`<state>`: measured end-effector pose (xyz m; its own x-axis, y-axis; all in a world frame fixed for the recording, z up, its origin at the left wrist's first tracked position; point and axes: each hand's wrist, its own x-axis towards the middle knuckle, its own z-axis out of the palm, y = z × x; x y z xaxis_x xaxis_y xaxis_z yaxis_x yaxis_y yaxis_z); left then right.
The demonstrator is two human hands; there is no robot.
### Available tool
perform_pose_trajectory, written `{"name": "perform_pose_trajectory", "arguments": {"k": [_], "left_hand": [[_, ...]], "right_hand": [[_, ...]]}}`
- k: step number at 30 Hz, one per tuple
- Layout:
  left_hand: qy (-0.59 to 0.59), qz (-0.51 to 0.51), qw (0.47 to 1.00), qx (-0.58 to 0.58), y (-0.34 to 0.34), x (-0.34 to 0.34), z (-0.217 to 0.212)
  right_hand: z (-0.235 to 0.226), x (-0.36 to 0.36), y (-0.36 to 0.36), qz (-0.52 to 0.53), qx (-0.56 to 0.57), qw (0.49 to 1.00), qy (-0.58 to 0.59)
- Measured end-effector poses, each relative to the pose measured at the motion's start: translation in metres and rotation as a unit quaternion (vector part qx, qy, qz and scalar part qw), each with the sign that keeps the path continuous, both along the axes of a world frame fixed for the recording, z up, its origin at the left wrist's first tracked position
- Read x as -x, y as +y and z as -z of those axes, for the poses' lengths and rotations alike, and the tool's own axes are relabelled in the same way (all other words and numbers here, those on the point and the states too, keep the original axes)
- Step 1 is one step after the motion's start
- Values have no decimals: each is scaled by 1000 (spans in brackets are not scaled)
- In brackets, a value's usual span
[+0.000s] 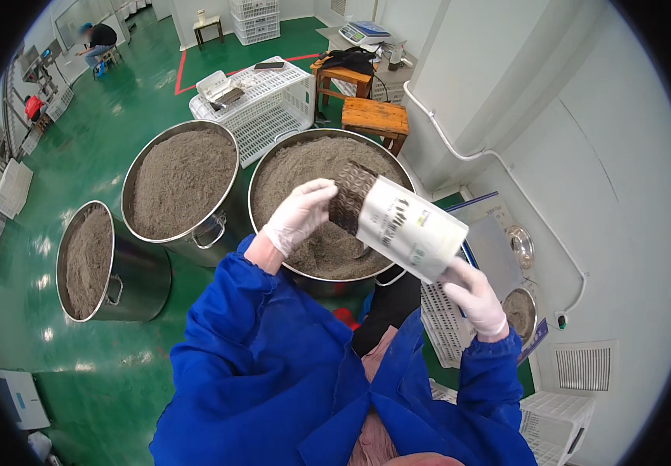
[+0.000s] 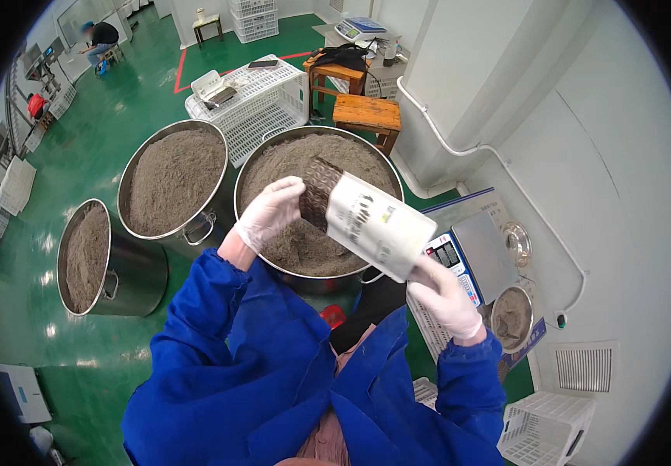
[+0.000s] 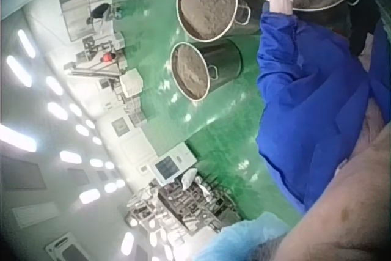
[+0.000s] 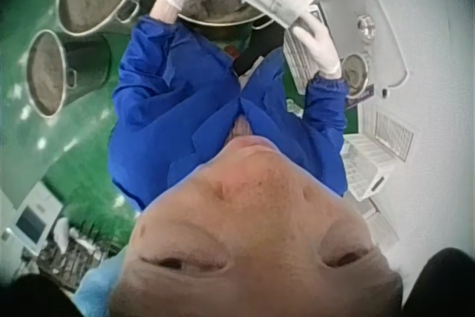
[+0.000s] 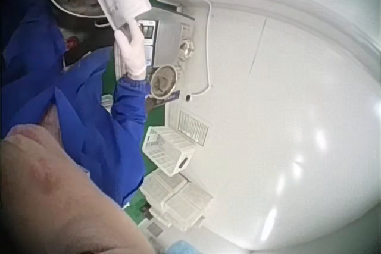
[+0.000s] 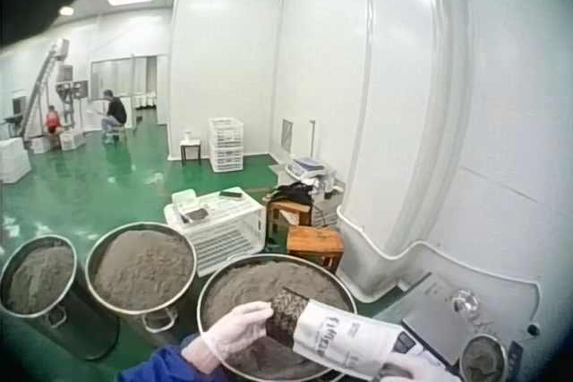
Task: Scooping powder from a large container into small bags and weighing them on a digital scale.
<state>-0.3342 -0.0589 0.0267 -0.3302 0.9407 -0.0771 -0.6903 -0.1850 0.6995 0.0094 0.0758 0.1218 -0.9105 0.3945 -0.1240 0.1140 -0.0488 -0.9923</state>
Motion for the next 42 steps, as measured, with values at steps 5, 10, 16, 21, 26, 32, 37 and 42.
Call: {"name": "perform_pose_trajectory", "arguments": {"k": [5, 10, 16, 21, 26, 32, 37, 42], "left_hand": [[672, -268, 688, 58, 8, -31, -10], [777, -7, 616, -128, -30, -110, -132], [846, 166, 499, -87, -31, -76, -112], [765, 258, 584, -82, -47, -63, -102], [828, 142, 539, -54, -74, -38, -87], [802, 74, 592, 21, -100, -11, -106], [778, 39, 624, 61, -111, -2, -91], [765, 9, 634, 115, -117, 9, -81]], "right_hand": [[-45, 15, -11, 148, -606, 781, -36], [-49, 36, -30, -106, -668, 736, 4], [-10, 55, -26, -247, -521, 815, 56], [-10, 71, -24, -261, -488, 824, 122], [9, 101, 13, -57, -520, 848, 90], [107, 165, 51, -130, -654, 690, -281], [161, 197, 54, -199, -593, 670, -400], [110, 197, 56, -187, -669, 635, -339]]}}
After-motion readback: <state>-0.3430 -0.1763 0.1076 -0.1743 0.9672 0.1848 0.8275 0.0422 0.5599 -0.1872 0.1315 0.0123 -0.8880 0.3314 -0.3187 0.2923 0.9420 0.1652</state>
